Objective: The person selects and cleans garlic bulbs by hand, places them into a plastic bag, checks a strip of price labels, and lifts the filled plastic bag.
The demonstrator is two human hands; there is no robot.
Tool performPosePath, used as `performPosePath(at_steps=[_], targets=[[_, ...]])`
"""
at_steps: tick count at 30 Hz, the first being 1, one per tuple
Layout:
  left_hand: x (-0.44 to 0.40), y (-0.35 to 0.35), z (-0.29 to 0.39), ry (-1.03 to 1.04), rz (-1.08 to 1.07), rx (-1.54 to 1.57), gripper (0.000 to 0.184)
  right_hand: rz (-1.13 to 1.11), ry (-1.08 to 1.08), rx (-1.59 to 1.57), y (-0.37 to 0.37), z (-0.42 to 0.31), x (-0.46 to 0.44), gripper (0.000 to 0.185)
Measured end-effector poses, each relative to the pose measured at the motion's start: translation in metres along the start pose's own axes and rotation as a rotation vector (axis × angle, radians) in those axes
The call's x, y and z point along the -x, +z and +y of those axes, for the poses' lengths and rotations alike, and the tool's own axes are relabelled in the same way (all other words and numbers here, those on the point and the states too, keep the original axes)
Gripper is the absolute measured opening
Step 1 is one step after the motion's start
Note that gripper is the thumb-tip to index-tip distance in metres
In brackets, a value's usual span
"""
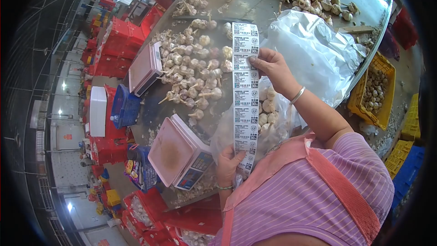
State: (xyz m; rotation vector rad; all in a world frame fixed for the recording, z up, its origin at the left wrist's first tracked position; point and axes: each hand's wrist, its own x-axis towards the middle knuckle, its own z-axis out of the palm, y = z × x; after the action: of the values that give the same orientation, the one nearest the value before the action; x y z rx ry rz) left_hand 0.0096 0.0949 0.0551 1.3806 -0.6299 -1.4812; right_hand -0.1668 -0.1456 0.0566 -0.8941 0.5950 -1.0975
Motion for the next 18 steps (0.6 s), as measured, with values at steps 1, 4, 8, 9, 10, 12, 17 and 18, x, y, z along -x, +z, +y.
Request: performPosePath(at_steps=[1,4,8,9,10,12,17,18], targets=[[0.0,0.001,0.001,-0.008,0.004,0.0,0.024,-0.004,0.0,-0.007,0.0,0.0,0.0,0.015],[-0.002,0.001,0.002,-0.008,0.0,-0.002,0.024,-0.012,0.004,-0.016,-0.001,0.0,-0.003,0.015],[-0.004,0.001,0.0,0.0,0.004,0.0,0.024,-0.011,0.018,-0.005,-0.001,0.001,-0.007,0.016],[-0.005,0.002,0.001,0.0,0.004,0.004,0.024,-0.012,0.02,-0.007,-0.001,0.002,-0.008,0.016],[-0.005,0.002,0.001,0.0,0.004,0.009,0.024,-0.012,0.025,-0.009,-0.001,0.003,-0.009,0.016],[-0.006,0.002,0.001,-0.002,0.007,0.019,0.023,-0.013,0.035,-0.014,-0.002,0.005,-0.012,0.016],[-0.008,0.002,-0.001,-0.01,0.027,0.06,0.023,-0.014,0.055,-0.024,-0.002,0.008,-0.017,0.017],[-0.009,0.003,-0.001,-0.011,0.03,0.058,0.023,-0.011,0.059,-0.025,-0.002,0.009,-0.019,0.017]])
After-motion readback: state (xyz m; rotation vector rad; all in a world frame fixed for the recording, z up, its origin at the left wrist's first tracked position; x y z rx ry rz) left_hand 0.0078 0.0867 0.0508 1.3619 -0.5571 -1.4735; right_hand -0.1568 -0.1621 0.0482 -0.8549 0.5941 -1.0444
